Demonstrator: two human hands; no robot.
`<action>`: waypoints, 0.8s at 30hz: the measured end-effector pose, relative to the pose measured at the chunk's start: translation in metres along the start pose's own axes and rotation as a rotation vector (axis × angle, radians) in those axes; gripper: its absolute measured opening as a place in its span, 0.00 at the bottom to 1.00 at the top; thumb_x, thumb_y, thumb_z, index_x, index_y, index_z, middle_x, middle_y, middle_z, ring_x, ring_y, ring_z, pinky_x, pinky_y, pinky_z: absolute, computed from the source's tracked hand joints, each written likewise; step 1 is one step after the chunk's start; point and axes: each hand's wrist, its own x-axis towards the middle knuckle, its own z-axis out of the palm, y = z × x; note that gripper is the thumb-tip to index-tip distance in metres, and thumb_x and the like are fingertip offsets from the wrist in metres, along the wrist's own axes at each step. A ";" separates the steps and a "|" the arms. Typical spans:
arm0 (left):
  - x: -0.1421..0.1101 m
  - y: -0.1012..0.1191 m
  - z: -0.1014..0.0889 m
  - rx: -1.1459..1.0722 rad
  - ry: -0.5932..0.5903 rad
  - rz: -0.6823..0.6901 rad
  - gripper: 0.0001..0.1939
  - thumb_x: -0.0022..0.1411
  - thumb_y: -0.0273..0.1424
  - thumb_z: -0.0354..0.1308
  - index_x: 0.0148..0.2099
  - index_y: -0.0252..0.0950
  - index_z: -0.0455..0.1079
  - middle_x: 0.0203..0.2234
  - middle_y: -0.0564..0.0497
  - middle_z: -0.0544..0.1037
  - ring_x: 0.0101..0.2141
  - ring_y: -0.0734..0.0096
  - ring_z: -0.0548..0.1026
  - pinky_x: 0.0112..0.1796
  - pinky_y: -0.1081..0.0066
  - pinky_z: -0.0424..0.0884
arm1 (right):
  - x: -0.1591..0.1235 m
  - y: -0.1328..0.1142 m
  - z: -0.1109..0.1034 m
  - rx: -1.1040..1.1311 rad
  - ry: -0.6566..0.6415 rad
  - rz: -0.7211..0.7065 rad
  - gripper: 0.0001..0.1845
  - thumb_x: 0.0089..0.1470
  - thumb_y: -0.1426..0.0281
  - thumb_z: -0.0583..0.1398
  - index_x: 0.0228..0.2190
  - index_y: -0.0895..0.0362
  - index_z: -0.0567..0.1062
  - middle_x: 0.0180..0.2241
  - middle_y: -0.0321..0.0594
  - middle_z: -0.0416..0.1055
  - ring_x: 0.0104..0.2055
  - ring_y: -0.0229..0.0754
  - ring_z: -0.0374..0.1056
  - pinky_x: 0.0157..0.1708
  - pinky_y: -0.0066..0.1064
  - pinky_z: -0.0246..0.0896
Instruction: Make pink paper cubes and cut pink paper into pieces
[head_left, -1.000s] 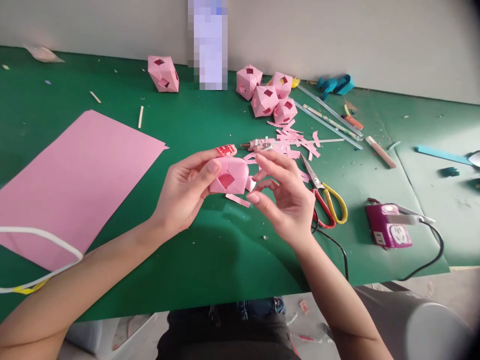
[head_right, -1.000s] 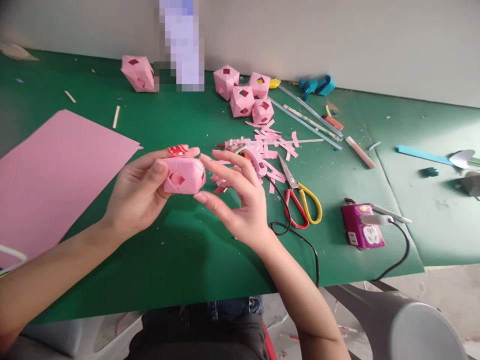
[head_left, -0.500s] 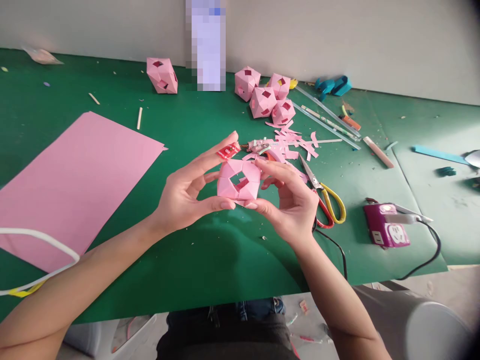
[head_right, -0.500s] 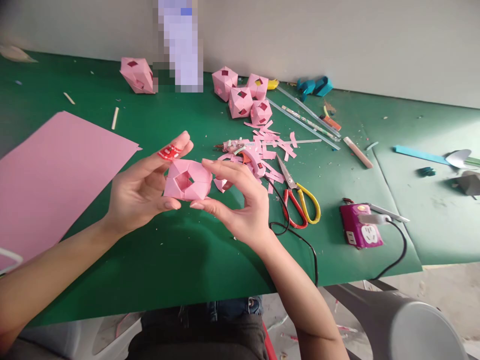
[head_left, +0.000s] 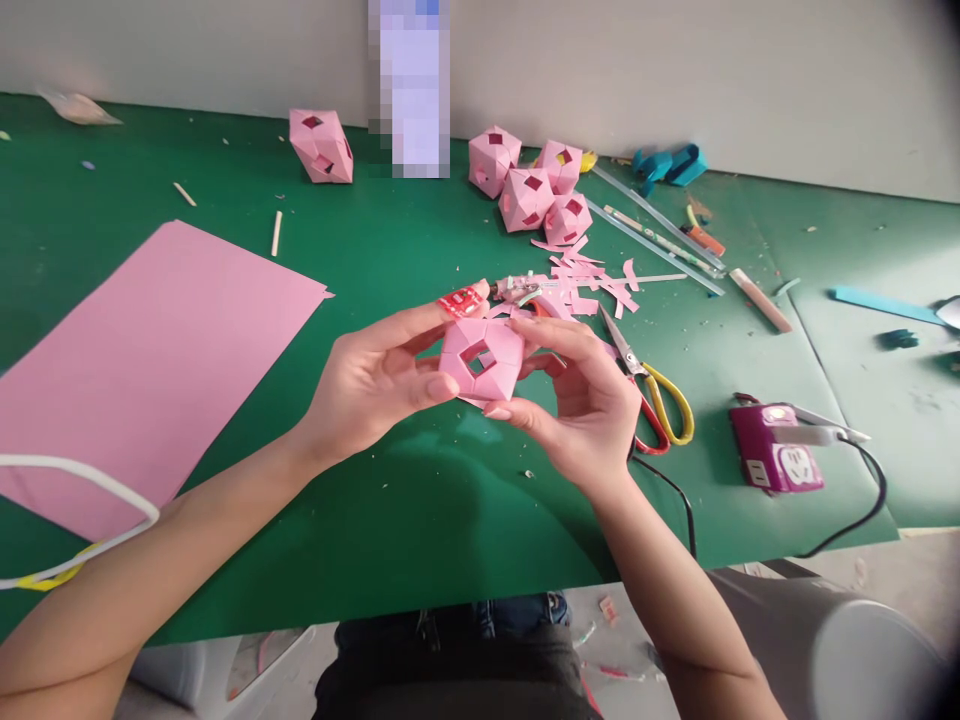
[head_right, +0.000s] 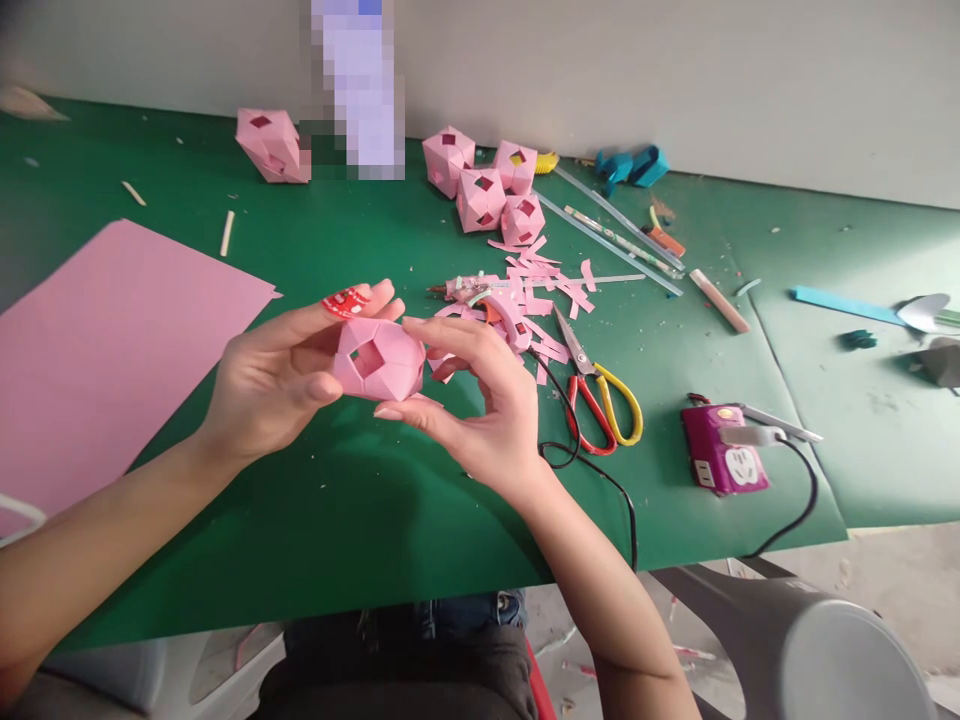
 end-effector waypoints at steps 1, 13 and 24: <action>0.000 0.001 0.001 0.013 0.018 -0.008 0.26 0.59 0.35 0.74 0.60 0.53 0.78 0.61 0.52 0.78 0.63 0.46 0.74 0.57 0.53 0.81 | 0.000 0.000 0.000 0.013 -0.002 -0.010 0.30 0.52 0.61 0.75 0.56 0.45 0.78 0.52 0.41 0.80 0.57 0.51 0.73 0.41 0.38 0.81; 0.002 0.006 0.000 0.022 -0.010 -0.018 0.28 0.55 0.41 0.77 0.58 0.53 0.80 0.61 0.50 0.78 0.64 0.40 0.73 0.55 0.50 0.82 | 0.000 -0.001 0.001 0.041 -0.007 0.029 0.29 0.51 0.58 0.75 0.53 0.47 0.78 0.48 0.40 0.80 0.50 0.46 0.76 0.39 0.35 0.79; -0.004 0.011 0.004 0.228 0.067 0.147 0.13 0.56 0.32 0.76 0.44 0.52 0.85 0.56 0.53 0.82 0.60 0.44 0.78 0.63 0.44 0.74 | 0.000 0.000 -0.001 0.013 -0.015 -0.081 0.19 0.57 0.63 0.72 0.51 0.43 0.82 0.54 0.40 0.79 0.59 0.51 0.75 0.56 0.48 0.76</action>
